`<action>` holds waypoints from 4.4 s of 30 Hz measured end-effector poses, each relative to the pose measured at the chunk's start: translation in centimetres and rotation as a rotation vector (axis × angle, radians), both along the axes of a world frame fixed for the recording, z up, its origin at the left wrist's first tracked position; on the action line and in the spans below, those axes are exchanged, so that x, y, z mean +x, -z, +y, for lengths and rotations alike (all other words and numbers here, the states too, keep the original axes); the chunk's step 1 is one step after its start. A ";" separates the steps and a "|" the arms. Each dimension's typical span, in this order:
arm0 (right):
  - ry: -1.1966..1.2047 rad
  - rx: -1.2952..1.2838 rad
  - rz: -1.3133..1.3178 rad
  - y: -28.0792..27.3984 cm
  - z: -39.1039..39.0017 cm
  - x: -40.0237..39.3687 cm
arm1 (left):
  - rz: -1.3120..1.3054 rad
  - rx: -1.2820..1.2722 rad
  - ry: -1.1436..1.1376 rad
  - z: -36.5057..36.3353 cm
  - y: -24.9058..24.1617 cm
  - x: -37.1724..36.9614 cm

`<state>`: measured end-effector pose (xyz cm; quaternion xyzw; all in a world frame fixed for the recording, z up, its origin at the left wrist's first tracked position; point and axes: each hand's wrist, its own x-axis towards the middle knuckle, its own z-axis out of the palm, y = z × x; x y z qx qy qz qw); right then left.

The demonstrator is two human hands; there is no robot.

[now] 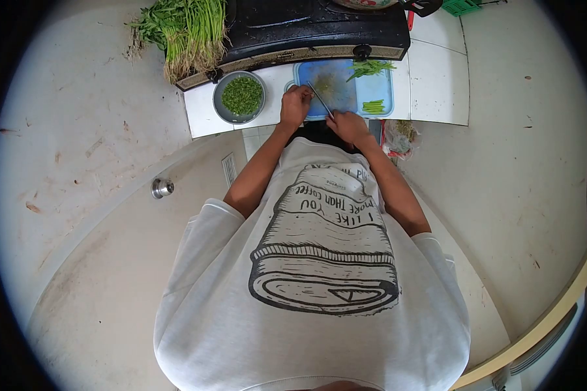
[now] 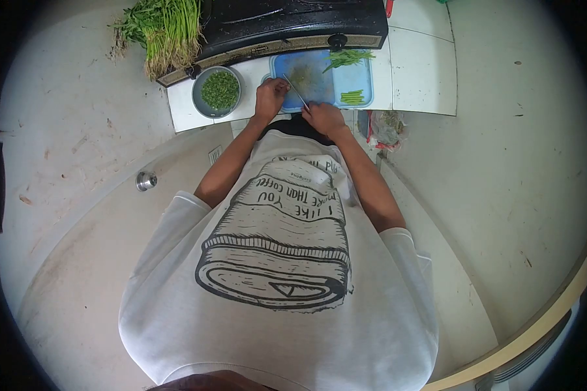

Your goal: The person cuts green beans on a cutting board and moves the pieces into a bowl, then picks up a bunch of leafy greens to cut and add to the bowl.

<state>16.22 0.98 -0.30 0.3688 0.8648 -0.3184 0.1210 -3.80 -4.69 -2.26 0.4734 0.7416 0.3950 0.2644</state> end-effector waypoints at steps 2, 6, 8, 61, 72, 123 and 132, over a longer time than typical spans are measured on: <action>0.002 -0.003 -0.001 -0.2 0.0 0.2 | 0.023 -0.008 0.018 0.1 0.1 -0.1; 0.010 -0.014 0.014 -0.6 0.0 0.2 | -0.033 0.033 0.001 0.2 0.4 -0.1; 0.005 -0.028 0.027 -0.7 0.1 0.2 | -0.026 0.045 0.008 0.2 0.3 -0.1; 0.037 0.019 -0.008 -1.0 0.1 0.2 | -0.037 0.020 -0.020 -0.1 0.2 -0.1; -0.023 0.011 0.059 -0.1 0.0 0.3 | -0.024 0.027 -0.039 -0.2 0.5 0.0; -0.055 0.012 0.068 0.0 0.2 0.2 | 0.014 0.053 -0.050 -0.6 -0.3 0.2; -0.040 0.014 0.078 0.4 1.1 -2.6 | 0.009 0.031 -0.019 -0.5 -0.7 0.1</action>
